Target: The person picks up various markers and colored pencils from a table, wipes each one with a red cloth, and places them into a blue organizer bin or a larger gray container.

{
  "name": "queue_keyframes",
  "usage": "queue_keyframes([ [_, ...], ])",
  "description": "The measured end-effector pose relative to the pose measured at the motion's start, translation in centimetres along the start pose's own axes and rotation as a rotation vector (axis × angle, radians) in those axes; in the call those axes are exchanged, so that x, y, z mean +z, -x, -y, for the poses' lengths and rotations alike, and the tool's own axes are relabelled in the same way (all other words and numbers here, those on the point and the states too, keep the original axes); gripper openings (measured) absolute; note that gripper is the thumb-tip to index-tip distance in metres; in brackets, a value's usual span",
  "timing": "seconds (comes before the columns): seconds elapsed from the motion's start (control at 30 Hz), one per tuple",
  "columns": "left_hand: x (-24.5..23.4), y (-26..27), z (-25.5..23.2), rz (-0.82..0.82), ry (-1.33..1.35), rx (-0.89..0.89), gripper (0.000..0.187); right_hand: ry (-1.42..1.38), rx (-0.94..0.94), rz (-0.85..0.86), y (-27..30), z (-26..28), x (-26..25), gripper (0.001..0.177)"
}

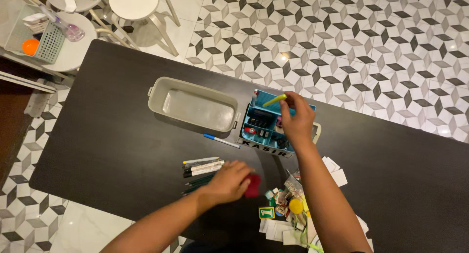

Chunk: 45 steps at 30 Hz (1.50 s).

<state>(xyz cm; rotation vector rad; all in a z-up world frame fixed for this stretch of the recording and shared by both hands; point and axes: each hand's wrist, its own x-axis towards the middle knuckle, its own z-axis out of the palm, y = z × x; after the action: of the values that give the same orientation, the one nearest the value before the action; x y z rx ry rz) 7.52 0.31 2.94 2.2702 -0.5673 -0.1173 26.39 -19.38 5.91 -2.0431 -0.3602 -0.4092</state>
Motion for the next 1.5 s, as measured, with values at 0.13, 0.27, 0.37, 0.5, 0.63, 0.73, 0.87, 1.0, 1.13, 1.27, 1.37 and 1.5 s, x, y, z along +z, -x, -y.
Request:
queue_keyframes([
  [0.13, -2.9, -4.0, 1.3, -0.219, -0.049, 0.049, 0.021, 0.061, -0.039, 0.009, -0.2, -1.3, 1.8, 0.021],
  [0.27, -6.1, -8.4, 1.9, -0.368, -0.149, 0.079, 0.018, 0.101, -0.088, 0.044, -0.4, -2.0, 3.3, 0.015],
  [0.37, -7.6, -11.0, 2.5, -0.42, -0.194, 0.026, 0.019, 0.091, -0.087, 0.067, -0.4, -2.4, 4.0, 0.015],
  [0.5, -8.2, -13.4, 3.7, -0.457, -0.273, 0.005, 0.022, 0.134, -0.103, 0.069, -0.5, -3.0, 4.9, 0.017],
  [0.63, -7.8, -15.3, 5.1, -0.454, -0.342, -0.02, 0.027, 0.222, -0.115, 0.088, -0.5, -3.2, 5.4, 0.017],
  [0.73, -7.4, -16.0, 5.9, -0.451, -0.371, -0.035, 0.028, 0.268, -0.117, 0.075, -0.4, -3.0, 5.8, 0.018],
  [0.87, -7.3, -16.3, 6.1, -0.424, -0.379, -0.047, 0.029, 0.33, -0.145, 0.052, -0.1, -3.0, 6.3, 0.017],
  [1.0, -7.6, -16.5, 6.1, -0.373, -0.393, -0.062, 0.03, 0.329, -0.135, 0.06, 0.2, -3.1, 6.7, 0.019],
  [1.13, -7.7, -16.7, 6.2, -0.367, -0.435, -0.033, 0.033, 0.356, -0.116, 0.074, 0.2, -3.2, 7.1, 0.021],
  [1.27, -7.9, -16.8, 6.0, -0.346, -0.432, -0.034, 0.031, 0.366, -0.106, 0.073, 0.3, -3.0, 7.6, 0.019],
  [1.37, -7.7, -16.5, 5.9, -0.33, -0.451, -0.016, 0.029, 0.354, -0.097, 0.073, 0.4, -3.2, 7.6, 0.015],
  [1.5, -7.7, -16.3, 5.7, -0.33, -0.434, -0.019, 0.029, 0.36, -0.106, 0.061, 0.4, -3.2, 7.6, 0.017],
])
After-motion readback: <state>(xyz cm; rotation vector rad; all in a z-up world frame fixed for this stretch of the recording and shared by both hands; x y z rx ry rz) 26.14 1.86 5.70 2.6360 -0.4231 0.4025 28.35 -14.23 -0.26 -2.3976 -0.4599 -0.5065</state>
